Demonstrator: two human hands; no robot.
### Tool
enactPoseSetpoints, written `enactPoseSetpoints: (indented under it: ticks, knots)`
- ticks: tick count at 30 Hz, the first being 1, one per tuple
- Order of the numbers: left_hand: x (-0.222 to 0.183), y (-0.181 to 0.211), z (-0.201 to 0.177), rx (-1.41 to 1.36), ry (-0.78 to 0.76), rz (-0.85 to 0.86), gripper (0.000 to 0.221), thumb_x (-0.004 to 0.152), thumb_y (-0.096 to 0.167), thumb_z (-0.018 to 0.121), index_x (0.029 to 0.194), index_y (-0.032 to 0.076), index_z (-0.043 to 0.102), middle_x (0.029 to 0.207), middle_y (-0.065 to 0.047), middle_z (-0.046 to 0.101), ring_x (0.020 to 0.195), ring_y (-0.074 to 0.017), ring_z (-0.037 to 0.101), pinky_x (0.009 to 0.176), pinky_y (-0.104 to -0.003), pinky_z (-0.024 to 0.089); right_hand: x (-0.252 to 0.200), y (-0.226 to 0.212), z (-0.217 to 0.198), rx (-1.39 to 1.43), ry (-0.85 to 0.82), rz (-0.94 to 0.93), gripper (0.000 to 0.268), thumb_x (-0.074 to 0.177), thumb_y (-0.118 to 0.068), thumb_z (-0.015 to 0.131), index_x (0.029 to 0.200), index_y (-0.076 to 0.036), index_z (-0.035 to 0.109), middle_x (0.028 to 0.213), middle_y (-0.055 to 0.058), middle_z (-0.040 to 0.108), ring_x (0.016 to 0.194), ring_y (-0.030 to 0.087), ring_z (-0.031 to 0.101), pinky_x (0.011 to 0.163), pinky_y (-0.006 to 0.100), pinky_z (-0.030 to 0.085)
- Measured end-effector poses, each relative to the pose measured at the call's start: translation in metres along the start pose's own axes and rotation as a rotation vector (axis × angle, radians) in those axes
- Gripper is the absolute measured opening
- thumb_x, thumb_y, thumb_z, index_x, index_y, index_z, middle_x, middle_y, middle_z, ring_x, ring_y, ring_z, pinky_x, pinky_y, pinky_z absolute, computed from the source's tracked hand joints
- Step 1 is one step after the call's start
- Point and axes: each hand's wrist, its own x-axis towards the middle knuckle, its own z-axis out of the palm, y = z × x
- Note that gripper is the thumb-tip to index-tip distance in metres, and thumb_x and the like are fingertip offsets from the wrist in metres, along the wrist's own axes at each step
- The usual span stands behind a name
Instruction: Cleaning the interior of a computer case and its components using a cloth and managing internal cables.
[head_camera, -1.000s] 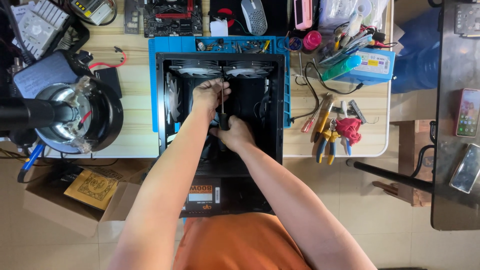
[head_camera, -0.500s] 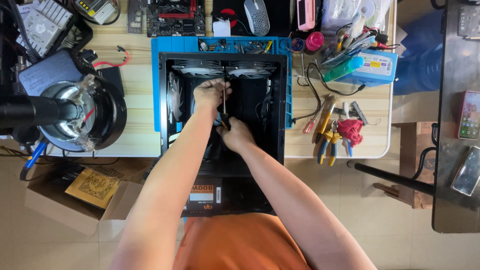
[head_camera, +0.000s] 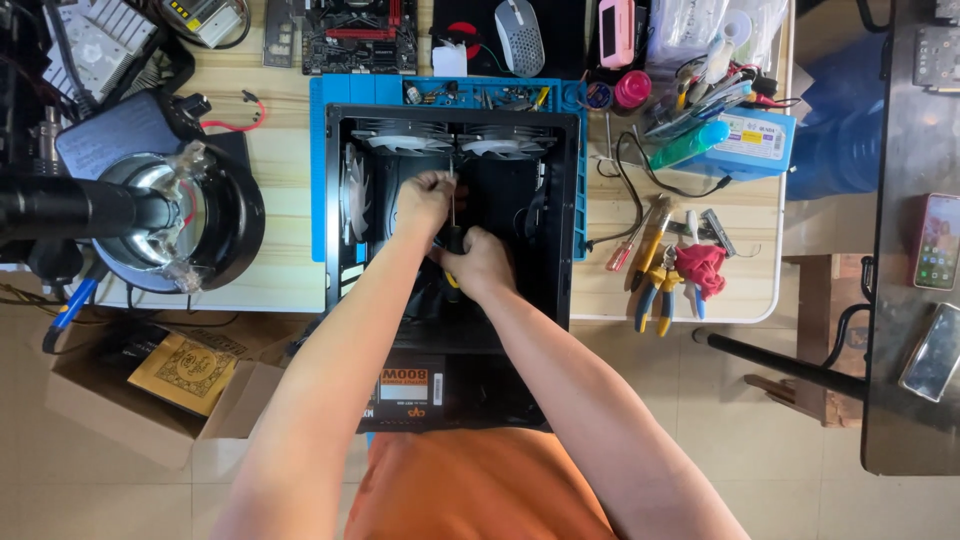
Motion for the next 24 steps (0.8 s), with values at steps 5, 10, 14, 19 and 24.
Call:
enactPoseSetpoints:
  ticks: [5, 10, 14, 19, 24]
  knots:
    - [-0.050, 0.029, -0.021, 0.246, -0.105, -0.056, 0.033, 0.098, 0.041, 0.070, 0.124, 0.025, 0.083, 0.112, -0.006, 0.083, 0.116, -0.0299, 0.078, 0.097, -0.045, 0.062, -0.007, -0.014, -0.007, -0.020, -0.032, -0.038, 0.029, 0.096, -0.018, 0.067, 0.116, 0.001, 0.072, 0.097, 0.013, 0.075, 0.097, 0.028, 0.077, 0.076, 0.039, 0.064]
    - [-0.087, 0.055, -0.041, 0.327, -0.196, -0.039, 0.050, 0.103, 0.031, 0.060, 0.147, 0.009, 0.073, 0.134, -0.021, 0.078, 0.128, -0.0387, 0.074, 0.104, -0.053, 0.061, -0.016, -0.031, -0.008, 0.017, -0.064, -0.024, 0.043, 0.095, -0.009, 0.063, 0.135, 0.007, 0.070, 0.113, 0.020, 0.079, 0.112, 0.033, 0.077, 0.088, 0.045, 0.066]
    - [-0.090, 0.046, -0.044, 0.287, -0.226, -0.034, 0.049, 0.103, 0.031, 0.065, 0.146, 0.009, 0.073, 0.137, -0.020, 0.076, 0.131, -0.0394, 0.072, 0.104, -0.054, 0.061, -0.020, -0.025, -0.007, 0.005, -0.079, -0.069, 0.049, 0.094, -0.004, 0.059, 0.140, 0.011, 0.066, 0.124, 0.024, 0.076, 0.124, 0.038, 0.073, 0.099, 0.050, 0.064]
    - [-0.083, 0.030, -0.041, 0.202, -0.172, 0.021, 0.035, 0.098, 0.030, 0.076, 0.129, 0.015, 0.083, 0.132, -0.014, 0.081, 0.131, -0.0398, 0.072, 0.104, -0.050, 0.060, -0.007, -0.010, 0.000, 0.039, -0.084, -0.092, 0.049, 0.099, -0.013, 0.060, 0.140, 0.011, 0.067, 0.128, 0.028, 0.074, 0.128, 0.038, 0.070, 0.102, 0.053, 0.061]
    - [-0.079, 0.028, -0.035, 0.327, -0.076, 0.120, 0.034, 0.095, 0.026, 0.083, 0.125, 0.010, 0.084, 0.122, -0.017, 0.083, 0.121, -0.0383, 0.077, 0.097, -0.049, 0.065, -0.009, -0.013, -0.004, 0.142, -0.140, -0.062, 0.061, 0.098, -0.012, 0.052, 0.154, 0.010, 0.057, 0.148, 0.028, 0.066, 0.145, 0.040, 0.059, 0.115, 0.056, 0.053]
